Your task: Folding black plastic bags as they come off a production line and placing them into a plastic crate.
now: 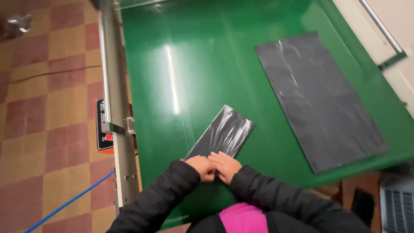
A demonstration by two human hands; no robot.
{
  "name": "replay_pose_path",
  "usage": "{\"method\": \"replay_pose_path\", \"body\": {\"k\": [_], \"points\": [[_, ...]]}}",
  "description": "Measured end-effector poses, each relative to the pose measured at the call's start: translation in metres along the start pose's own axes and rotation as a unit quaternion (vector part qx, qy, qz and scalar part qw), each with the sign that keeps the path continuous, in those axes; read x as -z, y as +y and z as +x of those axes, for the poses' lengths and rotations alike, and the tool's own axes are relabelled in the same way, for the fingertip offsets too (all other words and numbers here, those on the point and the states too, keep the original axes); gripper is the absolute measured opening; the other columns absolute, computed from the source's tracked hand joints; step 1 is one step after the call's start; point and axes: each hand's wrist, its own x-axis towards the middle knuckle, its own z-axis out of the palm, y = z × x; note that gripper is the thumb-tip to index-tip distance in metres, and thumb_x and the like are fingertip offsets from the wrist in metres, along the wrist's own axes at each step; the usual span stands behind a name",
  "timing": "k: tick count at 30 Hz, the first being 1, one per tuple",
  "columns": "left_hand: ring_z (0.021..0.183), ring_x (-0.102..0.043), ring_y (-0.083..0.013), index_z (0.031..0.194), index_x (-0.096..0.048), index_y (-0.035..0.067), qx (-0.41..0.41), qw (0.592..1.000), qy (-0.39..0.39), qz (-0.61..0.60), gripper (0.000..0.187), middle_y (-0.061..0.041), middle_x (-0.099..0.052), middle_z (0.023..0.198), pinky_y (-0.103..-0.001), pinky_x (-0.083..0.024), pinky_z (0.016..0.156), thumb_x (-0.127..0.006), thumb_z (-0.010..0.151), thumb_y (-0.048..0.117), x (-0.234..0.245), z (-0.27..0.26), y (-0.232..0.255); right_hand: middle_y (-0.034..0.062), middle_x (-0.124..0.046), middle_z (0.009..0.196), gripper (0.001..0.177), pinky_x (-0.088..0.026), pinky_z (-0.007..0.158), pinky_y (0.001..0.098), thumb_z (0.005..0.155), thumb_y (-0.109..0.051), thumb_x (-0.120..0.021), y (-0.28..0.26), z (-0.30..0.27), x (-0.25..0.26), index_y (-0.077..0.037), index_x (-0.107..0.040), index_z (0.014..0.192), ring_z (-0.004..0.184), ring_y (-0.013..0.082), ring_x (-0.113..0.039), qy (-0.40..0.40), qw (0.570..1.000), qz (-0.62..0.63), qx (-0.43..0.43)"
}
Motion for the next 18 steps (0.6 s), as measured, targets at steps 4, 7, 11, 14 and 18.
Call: {"method": "replay_pose_path", "body": {"k": [4,7,11,14,18], "points": [[0.08,-0.073,-0.0263,0.092,-0.075,0.005,0.0,0.95,0.04,-0.31,0.033,-0.011,-0.074,0.081,-0.041,-0.057,0.075,-0.067,0.089,0.037,-0.02,0.05,-0.052,0.0219,-0.069,0.128,0.042,-0.046,0.11,0.0454,0.086,-0.008,-0.067,0.028,-0.063,-0.008,-0.004,-0.069,0.129,0.128,0.0396,-0.058,0.015,0.974,0.16,-0.163],[0.088,-0.071,-0.0132,0.1,-0.081,0.014,0.224,0.735,0.008,-0.64,0.066,-0.001,-0.079,0.096,-0.027,-0.053,0.081,-0.035,0.098,0.062,-0.057,0.091,-0.121,0.0261,-0.072,0.105,0.029,-0.053,0.086,0.0534,0.102,-0.021,-0.061,0.081,-0.078,-0.028,0.002,-0.072,0.116,0.097,0.048,-0.064,0.11,0.792,0.331,-0.501],[0.083,-0.069,-0.0307,0.094,-0.07,0.009,0.24,0.882,0.226,-0.338,0.046,-0.014,-0.072,0.089,-0.039,-0.053,0.077,-0.054,0.098,0.051,-0.054,0.093,-0.107,0.0219,-0.072,0.112,0.035,-0.058,0.083,0.0551,0.104,-0.024,-0.056,0.134,-0.059,-0.03,0.004,-0.062,0.123,0.096,0.0414,-0.07,0.236,0.537,0.626,-0.514],[0.081,-0.067,-0.0423,0.089,-0.061,0.006,0.23,0.907,0.339,-0.096,0.043,-0.019,-0.069,0.088,-0.051,-0.053,0.073,-0.058,0.101,0.047,-0.06,0.089,-0.078,0.0198,-0.073,0.117,0.039,-0.061,0.087,0.0531,0.103,-0.026,-0.054,0.135,-0.057,-0.03,0.004,-0.057,0.128,0.099,0.0357,-0.074,0.248,0.417,0.717,-0.5],[0.076,-0.064,-0.0503,0.092,-0.058,0.009,0.308,0.876,0.371,0.001,0.038,-0.019,-0.07,0.091,-0.062,-0.05,0.066,-0.053,0.101,0.046,-0.041,0.108,-0.054,0.016,-0.071,0.116,0.04,-0.061,0.083,0.0524,0.101,-0.032,-0.053,0.112,-0.034,0.025,-0.004,-0.057,0.128,0.096,0.0322,-0.074,0.196,0.463,0.654,-0.566]]}}
